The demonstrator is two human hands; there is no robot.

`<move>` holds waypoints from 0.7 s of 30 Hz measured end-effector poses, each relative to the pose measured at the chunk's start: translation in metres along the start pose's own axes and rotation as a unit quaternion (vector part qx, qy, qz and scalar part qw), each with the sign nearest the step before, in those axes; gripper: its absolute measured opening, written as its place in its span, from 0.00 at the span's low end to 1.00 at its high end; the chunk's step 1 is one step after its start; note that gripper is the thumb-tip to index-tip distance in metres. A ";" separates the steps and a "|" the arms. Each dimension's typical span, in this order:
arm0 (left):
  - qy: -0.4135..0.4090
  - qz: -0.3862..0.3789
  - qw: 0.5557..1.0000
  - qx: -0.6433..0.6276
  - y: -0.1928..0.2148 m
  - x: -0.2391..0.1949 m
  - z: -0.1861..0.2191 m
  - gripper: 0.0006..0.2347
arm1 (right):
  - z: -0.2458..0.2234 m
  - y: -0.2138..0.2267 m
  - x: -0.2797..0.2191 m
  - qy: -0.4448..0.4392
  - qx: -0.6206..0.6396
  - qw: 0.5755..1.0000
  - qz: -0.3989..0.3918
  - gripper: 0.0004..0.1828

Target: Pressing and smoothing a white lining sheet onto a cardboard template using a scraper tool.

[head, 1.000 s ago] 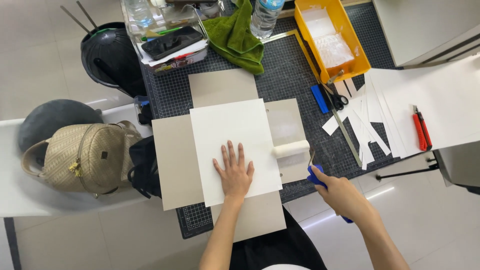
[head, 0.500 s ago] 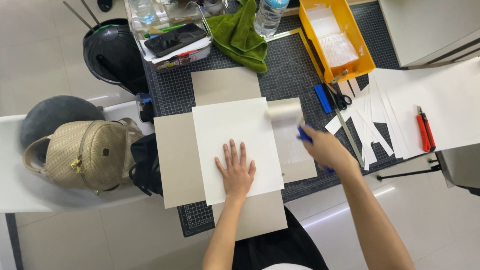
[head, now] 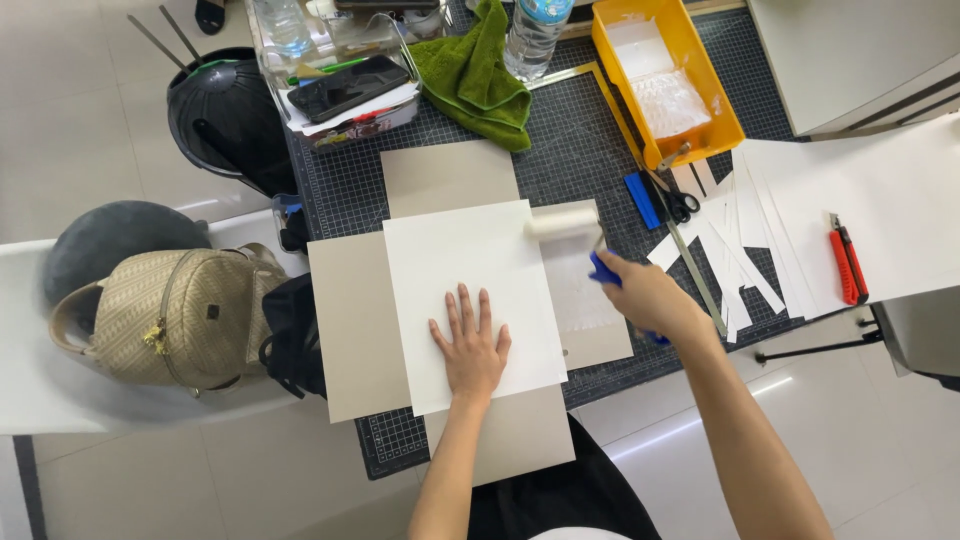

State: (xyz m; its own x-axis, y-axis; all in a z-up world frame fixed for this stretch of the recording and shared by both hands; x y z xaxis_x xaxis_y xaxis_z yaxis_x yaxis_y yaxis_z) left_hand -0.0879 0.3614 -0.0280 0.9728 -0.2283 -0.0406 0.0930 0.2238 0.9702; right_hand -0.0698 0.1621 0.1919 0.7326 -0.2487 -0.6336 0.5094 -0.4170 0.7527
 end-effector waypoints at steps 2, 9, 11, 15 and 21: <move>0.001 0.002 1.000 0.000 0.001 0.002 0.000 0.27 | -0.005 0.004 0.000 0.005 -0.017 1.000 -0.003 0.30; 0.000 0.005 1.000 0.010 -0.002 0.000 -0.001 0.27 | 0.002 -0.001 0.002 0.004 -0.004 1.000 0.004 0.30; 0.001 0.000 1.000 0.004 0.000 0.002 0.000 0.27 | 0.006 -0.006 0.016 0.011 -0.016 1.000 0.003 0.30; 0.000 -0.004 1.000 0.002 0.000 0.001 0.000 0.27 | 0.006 -0.014 0.037 0.028 0.001 0.999 0.045 0.31; 0.001 0.000 1.000 0.000 0.001 0.001 0.000 0.27 | -0.001 -0.010 0.019 0.031 -0.026 0.999 0.029 0.29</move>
State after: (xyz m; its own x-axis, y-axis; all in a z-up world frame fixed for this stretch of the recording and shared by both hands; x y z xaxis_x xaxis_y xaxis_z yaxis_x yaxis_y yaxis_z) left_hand -0.0866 0.3615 -0.0269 0.9733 -0.2260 -0.0406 0.0926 0.2242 0.9701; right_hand -0.0602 0.1619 0.1722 0.7870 -0.2155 -0.5781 0.4872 -0.3577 0.7966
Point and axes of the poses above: each hand's wrist, its own x-axis towards the middle knuckle, its own y-axis out of the back of the hand, z = x × y, the point moved 4 cm from there along x, towards the middle knuckle, and after that the axes turned 6 degrees about y, right-handed, at the moved point
